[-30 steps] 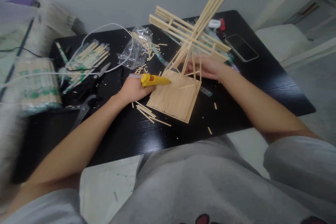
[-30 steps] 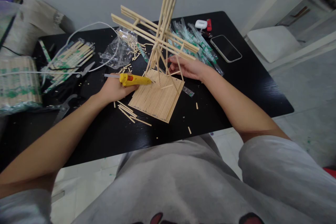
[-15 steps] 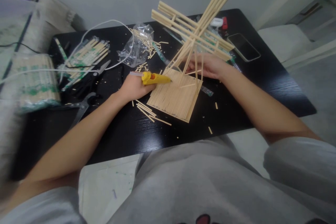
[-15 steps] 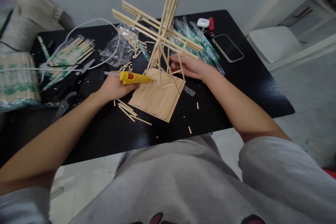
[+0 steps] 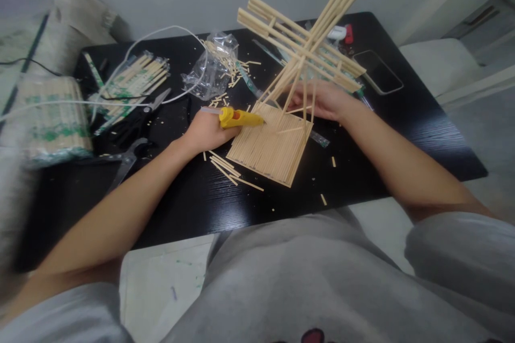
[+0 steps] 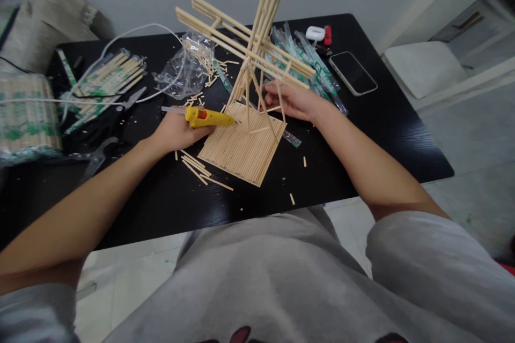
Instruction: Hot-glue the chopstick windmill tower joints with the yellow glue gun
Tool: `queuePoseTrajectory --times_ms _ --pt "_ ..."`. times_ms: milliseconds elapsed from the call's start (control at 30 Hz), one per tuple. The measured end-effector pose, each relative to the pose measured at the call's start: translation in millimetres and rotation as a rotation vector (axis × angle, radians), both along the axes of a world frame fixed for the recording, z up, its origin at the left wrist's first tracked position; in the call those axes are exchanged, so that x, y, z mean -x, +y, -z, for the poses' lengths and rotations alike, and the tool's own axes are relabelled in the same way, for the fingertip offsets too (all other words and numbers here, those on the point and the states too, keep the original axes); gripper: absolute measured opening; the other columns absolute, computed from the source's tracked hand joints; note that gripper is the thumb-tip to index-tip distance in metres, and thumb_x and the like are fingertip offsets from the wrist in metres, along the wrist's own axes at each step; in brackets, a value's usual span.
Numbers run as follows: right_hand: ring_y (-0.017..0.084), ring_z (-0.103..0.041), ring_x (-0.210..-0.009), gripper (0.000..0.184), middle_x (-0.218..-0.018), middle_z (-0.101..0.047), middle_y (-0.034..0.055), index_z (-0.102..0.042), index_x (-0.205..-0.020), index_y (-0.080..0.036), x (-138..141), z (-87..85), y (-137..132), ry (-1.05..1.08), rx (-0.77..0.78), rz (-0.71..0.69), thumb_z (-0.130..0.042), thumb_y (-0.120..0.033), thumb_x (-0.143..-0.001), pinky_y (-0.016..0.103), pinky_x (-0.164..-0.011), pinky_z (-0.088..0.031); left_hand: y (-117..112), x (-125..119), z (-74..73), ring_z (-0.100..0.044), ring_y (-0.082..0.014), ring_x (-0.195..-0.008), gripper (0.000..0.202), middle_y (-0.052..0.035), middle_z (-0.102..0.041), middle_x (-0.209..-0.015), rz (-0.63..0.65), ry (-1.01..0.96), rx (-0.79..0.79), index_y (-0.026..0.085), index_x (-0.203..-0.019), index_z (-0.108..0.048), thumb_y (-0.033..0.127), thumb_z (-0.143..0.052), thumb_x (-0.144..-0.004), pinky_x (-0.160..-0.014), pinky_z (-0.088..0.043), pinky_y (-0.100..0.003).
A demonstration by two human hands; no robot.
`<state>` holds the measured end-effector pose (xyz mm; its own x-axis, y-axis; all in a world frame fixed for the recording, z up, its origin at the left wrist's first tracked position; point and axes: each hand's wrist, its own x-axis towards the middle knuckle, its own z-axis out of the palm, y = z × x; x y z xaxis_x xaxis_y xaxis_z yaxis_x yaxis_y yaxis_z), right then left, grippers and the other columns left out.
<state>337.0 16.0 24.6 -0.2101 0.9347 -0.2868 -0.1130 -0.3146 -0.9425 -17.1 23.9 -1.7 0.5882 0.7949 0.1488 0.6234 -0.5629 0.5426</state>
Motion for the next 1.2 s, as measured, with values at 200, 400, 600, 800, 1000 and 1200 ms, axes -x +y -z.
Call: queuePoseTrajectory --times_ms 200,400,600,800,1000,1200 --pt "0.019 -0.078 -0.076 0.024 -0.069 -0.062 -0.0042 -0.076 -0.1 -0.025 -3 3.5 1 0.006 0.004 0.0 -0.085 -0.03 -0.121 0.035 -0.088 -0.075 0 0 1.4 -0.075 -0.0269 -0.087 0.018 -0.0043 -0.077 -0.085 -0.032 0.015 0.001 0.023 -0.092 -0.076 0.04 -0.081 -0.094 -0.085 -0.06 -0.04" --pt "0.019 -0.078 -0.075 0.017 -0.071 -0.063 -0.0051 -0.078 -0.109 -0.026 -6 5.4 3 -0.001 0.012 0.008 -0.086 -0.035 -0.121 0.037 -0.086 -0.076 0 -1 1.1 -0.072 -0.0258 -0.083 0.019 -0.0037 -0.074 -0.083 -0.031 0.019 -0.014 0.023 -0.089 -0.072 0.04 -0.079 -0.093 -0.083 -0.058 -0.04" --pt "0.021 -0.079 -0.076 0.012 -0.072 -0.065 -0.0037 -0.08 -0.11 -0.026 -4 3.8 2 -0.02 0.027 0.013 -0.087 -0.031 -0.119 0.04 -0.09 -0.077 0 -1 1.1 -0.076 -0.0292 -0.094 0.018 -0.0052 -0.077 -0.088 -0.023 -0.006 0.017 0.023 -0.096 -0.076 0.04 -0.082 -0.092 -0.088 -0.061 -0.041" --pt "0.021 -0.08 -0.076 0.017 -0.072 -0.067 -0.0025 -0.08 -0.105 -0.026 -5 7.1 3 -0.012 0.009 0.025 -0.088 -0.033 -0.118 0.04 -0.091 -0.079 0 -1 2.8 -0.077 -0.0288 -0.094 0.017 -0.0052 -0.08 -0.09 -0.018 -0.016 -0.001 0.023 -0.098 -0.079 0.04 -0.082 -0.093 -0.088 -0.061 -0.042" --pt "0.022 -0.081 -0.077 0.024 -0.073 -0.07 -0.0013 -0.078 -0.101 -0.026 -11 13.3 5 -0.015 -0.008 0.025 -0.094 -0.037 -0.114 0.039 -0.089 -0.078 1 -3 5.3 -0.078 -0.0291 -0.096 0.018 -0.0051 -0.081 -0.092 -0.022 -0.028 0.013 0.023 -0.099 -0.08 0.039 -0.082 -0.092 -0.09 -0.062 -0.042" --pt "0.025 -0.081 -0.078 0.032 -0.073 -0.071 -0.0002 -0.076 -0.098 -0.029 -11 14.5 4 -0.027 -0.024 0.006 -0.103 -0.045 -0.105 0.042 -0.09 -0.078 -1 -6 3.9 -0.08 -0.0311 -0.1 0.017 -0.0057 -0.082 -0.098 -0.042 -0.037 0.02 0.022 -0.102 -0.081 0.035 -0.082 -0.092 -0.098 -0.064 -0.045"
